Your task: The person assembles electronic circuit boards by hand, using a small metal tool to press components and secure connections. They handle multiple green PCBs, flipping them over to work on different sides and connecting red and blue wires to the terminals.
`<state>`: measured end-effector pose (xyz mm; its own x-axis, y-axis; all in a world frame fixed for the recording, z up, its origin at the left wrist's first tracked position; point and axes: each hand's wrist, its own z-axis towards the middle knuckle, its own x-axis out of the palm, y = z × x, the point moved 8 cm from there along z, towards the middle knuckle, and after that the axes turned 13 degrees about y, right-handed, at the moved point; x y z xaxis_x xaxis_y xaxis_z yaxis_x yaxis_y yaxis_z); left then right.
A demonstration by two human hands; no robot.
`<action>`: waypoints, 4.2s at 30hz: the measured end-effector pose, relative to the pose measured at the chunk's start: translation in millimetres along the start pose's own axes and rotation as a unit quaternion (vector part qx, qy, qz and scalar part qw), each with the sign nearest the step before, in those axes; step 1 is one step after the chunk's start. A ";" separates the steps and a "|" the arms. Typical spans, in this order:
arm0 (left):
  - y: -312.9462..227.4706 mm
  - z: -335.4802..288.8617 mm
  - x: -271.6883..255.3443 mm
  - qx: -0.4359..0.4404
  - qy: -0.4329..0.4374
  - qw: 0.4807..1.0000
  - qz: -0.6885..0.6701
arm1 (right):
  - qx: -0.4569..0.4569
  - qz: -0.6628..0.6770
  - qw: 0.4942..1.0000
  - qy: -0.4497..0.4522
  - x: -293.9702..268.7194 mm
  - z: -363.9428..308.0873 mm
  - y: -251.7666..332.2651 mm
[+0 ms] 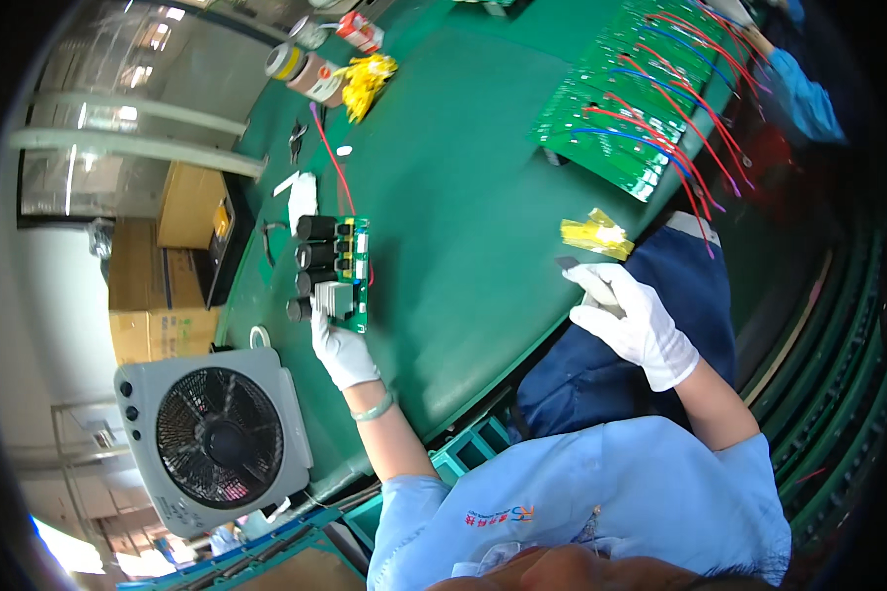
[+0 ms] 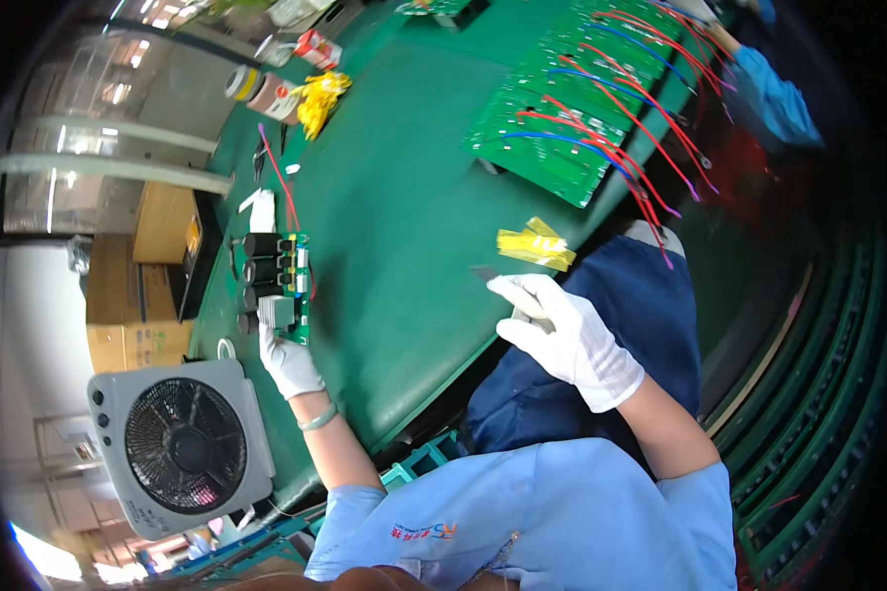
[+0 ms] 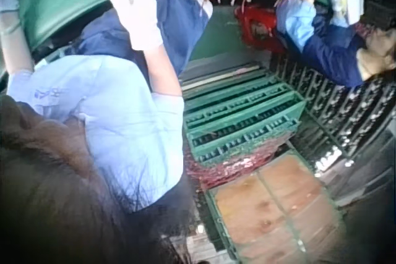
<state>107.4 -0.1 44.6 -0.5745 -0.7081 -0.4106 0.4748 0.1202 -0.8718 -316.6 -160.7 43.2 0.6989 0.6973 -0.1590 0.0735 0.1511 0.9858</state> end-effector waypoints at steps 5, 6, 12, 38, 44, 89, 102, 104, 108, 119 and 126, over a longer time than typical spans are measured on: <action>46.2 -0.6 7.6 -0.099 0.013 0.932 -0.347 | 0.072 0.264 0.958 0.081 39.3 79.3 -63.9; 35.8 -2.2 4.3 -0.030 0.031 0.989 -0.145 | 0.082 0.270 0.958 0.039 43.2 96.5 -71.7; 42.1 -2.1 19.0 -0.087 -0.001 0.853 -0.515 | 0.234 0.269 0.905 0.233 124.4 104.9 -47.4; -5.7 -12.1 59.3 -0.178 0.167 0.840 -0.485 | 0.266 0.037 0.842 0.467 122.2 12.5 -3.6; -9.7 -30.3 96.4 -0.222 0.311 0.873 -0.303 | -0.114 -0.303 0.896 0.305 97.9 45.7 52.7; -17.7 -26.7 90.3 -0.177 0.310 0.914 -0.191 | -0.230 -0.555 0.779 0.181 106.4 48.2 44.2; -9.3 -27.8 92.1 -0.209 0.297 0.910 -0.200 | -0.207 -0.560 0.785 0.161 105.6 42.9 43.9; -2.1 -28.2 92.4 -0.253 0.289 0.900 -0.207 | -0.174 -0.561 0.793 0.163 104.2 48.3 46.7; 2.3 -27.7 94.5 -0.235 0.276 0.878 -0.312 | -0.210 -0.457 0.860 0.084 92.0 43.6 47.3; 0.1 -29.3 96.3 -0.282 0.221 0.867 -0.345 | -0.159 -0.502 0.820 0.224 113.9 33.6 38.2; 4.0 -33.8 100.1 -0.306 0.193 0.823 -0.438 | -0.121 -0.518 0.804 0.264 123.6 36.8 31.2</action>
<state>29.3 -46.9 -9.0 -0.7427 -0.4506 0.4954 -0.5908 0.0926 -0.8015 -201.8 -95.6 56.3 -0.0528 0.3000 -0.9525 0.2360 0.9305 0.2800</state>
